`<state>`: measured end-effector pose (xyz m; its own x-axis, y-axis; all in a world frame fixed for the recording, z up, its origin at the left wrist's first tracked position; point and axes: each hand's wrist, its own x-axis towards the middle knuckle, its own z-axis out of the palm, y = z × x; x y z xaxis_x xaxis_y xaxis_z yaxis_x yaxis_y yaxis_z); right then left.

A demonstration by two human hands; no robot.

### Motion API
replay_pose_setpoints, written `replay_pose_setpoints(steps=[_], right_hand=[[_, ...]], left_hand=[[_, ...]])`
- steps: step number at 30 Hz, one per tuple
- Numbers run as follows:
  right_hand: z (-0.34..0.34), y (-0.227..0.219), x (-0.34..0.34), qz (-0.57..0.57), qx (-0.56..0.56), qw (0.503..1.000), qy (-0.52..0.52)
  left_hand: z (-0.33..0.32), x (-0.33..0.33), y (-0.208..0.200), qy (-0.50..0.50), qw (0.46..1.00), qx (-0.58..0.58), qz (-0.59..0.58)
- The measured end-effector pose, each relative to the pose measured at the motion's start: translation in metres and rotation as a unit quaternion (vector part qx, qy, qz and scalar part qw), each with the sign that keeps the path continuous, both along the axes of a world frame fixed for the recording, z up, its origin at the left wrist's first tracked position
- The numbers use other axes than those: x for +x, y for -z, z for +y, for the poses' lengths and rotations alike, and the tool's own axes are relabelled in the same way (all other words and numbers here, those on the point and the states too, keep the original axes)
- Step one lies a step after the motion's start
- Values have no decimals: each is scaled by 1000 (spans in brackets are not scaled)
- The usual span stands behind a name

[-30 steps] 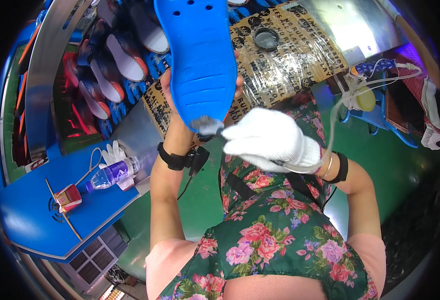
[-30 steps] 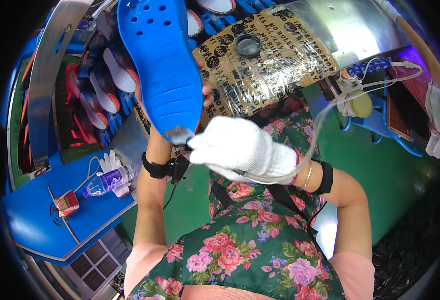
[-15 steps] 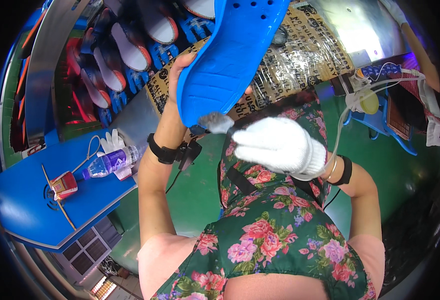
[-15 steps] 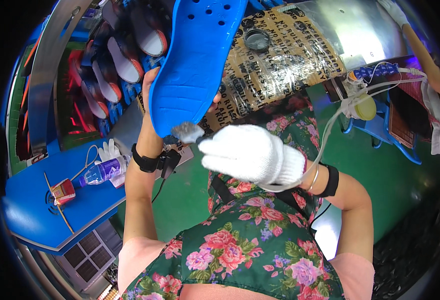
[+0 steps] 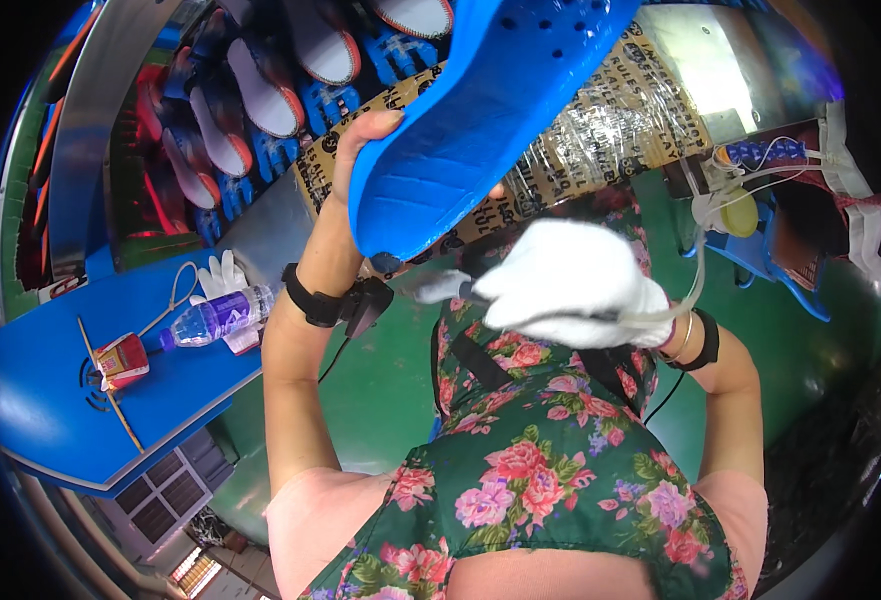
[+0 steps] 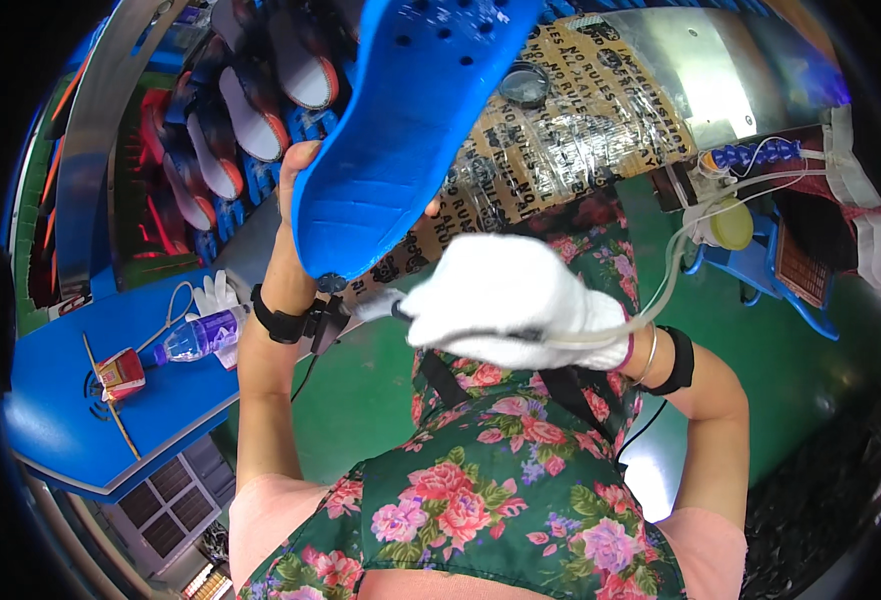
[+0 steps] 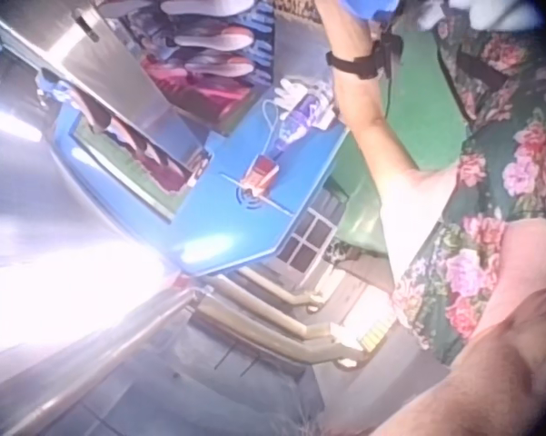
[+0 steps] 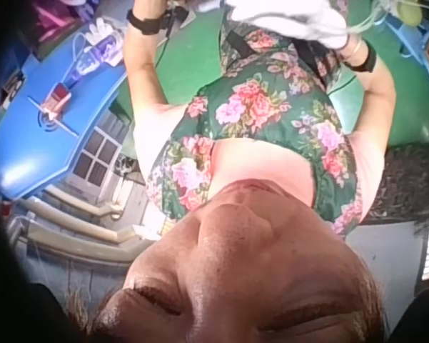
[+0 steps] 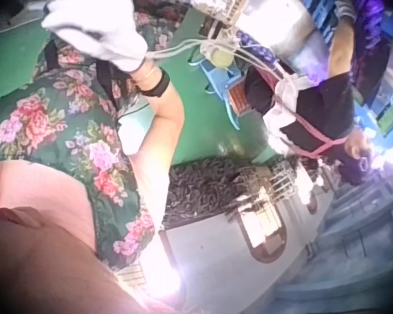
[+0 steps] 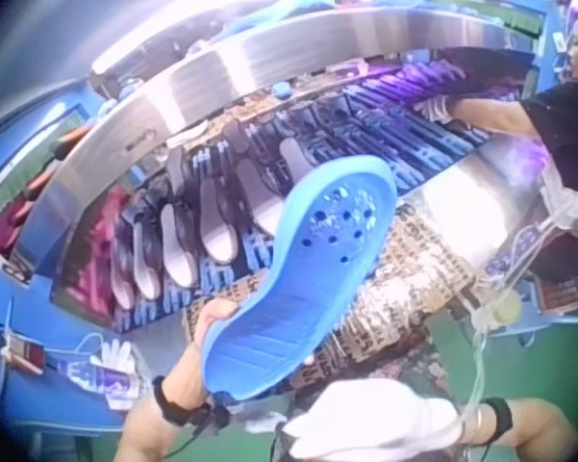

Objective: Applying adhesive to blue shoe outsoles on a production line.

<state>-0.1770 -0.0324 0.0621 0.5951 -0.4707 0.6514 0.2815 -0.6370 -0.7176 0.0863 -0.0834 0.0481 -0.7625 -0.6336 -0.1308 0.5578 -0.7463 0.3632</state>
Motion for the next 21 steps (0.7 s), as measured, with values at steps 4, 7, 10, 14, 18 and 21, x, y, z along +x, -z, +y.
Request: replay_pose_setpoints(steps=[4, 7, 10, 14, 18, 21], right_hand=[[-11, -10, 5, 3, 0, 995, 100], [8, 4, 19, 26, -100, 986, 127], [21, -1, 20, 13, 34, 997, 61], [4, -8, 17, -34, 174, 974, 141], [9, -12, 17, 26, 140, 988, 51], [-3, -9, 12, -43, 310, 948, 58]], left_hand=[[0, -4, 3, -30, 999, -27, 20], [-9, -2, 16, -65, 996, -62, 8], [-10, -7, 14, -93, 992, -72, -41], [-7, -3, 20, -71, 997, -21, 15], [-7, -2, 36, -127, 991, -33, -34], [5, -2, 42, -120, 992, 10, 32]])
